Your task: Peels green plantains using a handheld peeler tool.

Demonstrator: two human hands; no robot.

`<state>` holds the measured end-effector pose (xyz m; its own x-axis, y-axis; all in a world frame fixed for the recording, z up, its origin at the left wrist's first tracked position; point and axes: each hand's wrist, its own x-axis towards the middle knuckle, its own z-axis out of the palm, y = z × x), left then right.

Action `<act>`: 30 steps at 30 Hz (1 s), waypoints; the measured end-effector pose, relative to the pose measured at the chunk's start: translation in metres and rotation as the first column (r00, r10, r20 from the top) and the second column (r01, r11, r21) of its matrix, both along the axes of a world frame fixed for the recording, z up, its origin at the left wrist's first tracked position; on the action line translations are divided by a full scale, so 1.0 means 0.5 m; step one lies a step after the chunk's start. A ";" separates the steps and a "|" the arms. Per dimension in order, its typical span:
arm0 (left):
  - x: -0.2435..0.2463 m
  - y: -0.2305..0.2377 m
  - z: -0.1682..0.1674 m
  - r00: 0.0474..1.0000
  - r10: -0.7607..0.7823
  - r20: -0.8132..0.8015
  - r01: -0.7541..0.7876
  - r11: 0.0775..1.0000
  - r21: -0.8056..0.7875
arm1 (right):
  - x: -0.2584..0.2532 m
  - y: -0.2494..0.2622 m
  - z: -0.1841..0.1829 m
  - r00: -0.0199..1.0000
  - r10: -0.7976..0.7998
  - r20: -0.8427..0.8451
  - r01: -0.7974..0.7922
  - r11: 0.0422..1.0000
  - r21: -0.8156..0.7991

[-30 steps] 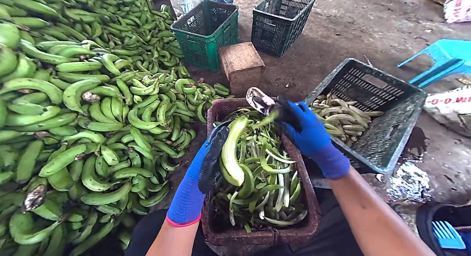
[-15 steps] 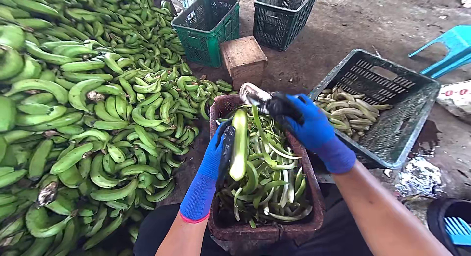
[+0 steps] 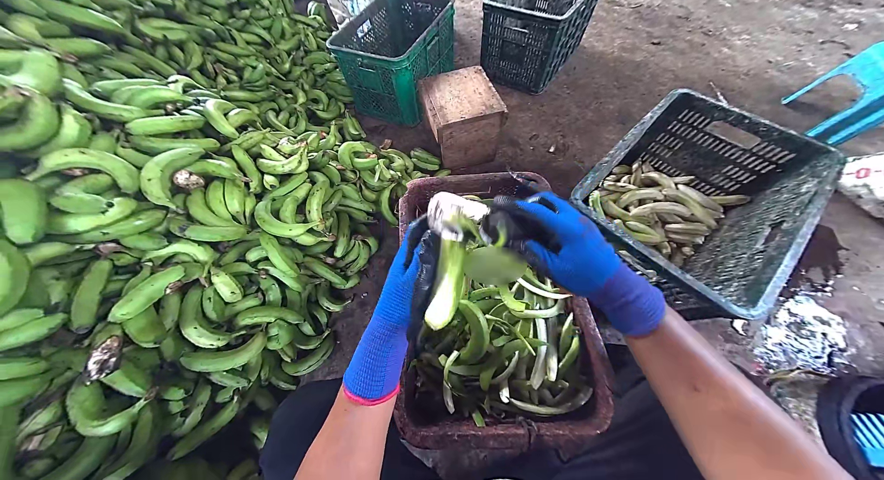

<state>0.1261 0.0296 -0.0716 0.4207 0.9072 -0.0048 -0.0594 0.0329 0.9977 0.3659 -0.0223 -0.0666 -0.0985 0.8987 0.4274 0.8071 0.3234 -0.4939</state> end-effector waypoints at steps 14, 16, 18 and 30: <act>0.002 0.018 -0.027 0.901 0.307 0.307 -0.336 0.941 0.044 | -0.049 -0.039 -0.016 0.972 0.229 0.058 -0.224 0.972 -0.075; 0.007 0.010 -0.025 0.882 0.304 0.359 -0.332 0.943 0.018 | -0.048 -0.030 -0.015 0.974 0.214 0.069 -0.210 0.976 -0.060; 0.011 0.002 -0.022 0.884 0.270 0.382 -0.279 0.960 -0.031 | -0.040 -0.019 -0.012 0.980 0.185 0.073 -0.182 0.982 -0.046; -0.007 -0.024 -0.002 0.943 -0.331 -0.044 0.322 0.936 -0.143 | 0.038 0.022 0.007 0.984 -0.173 0.027 0.175 0.978 -0.111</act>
<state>0.1228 0.0174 -0.0726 0.6880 0.7095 -0.1529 0.0430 0.1704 0.9844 0.3850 -0.0113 -0.0631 0.0576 0.9449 0.3223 0.8547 0.1201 -0.5050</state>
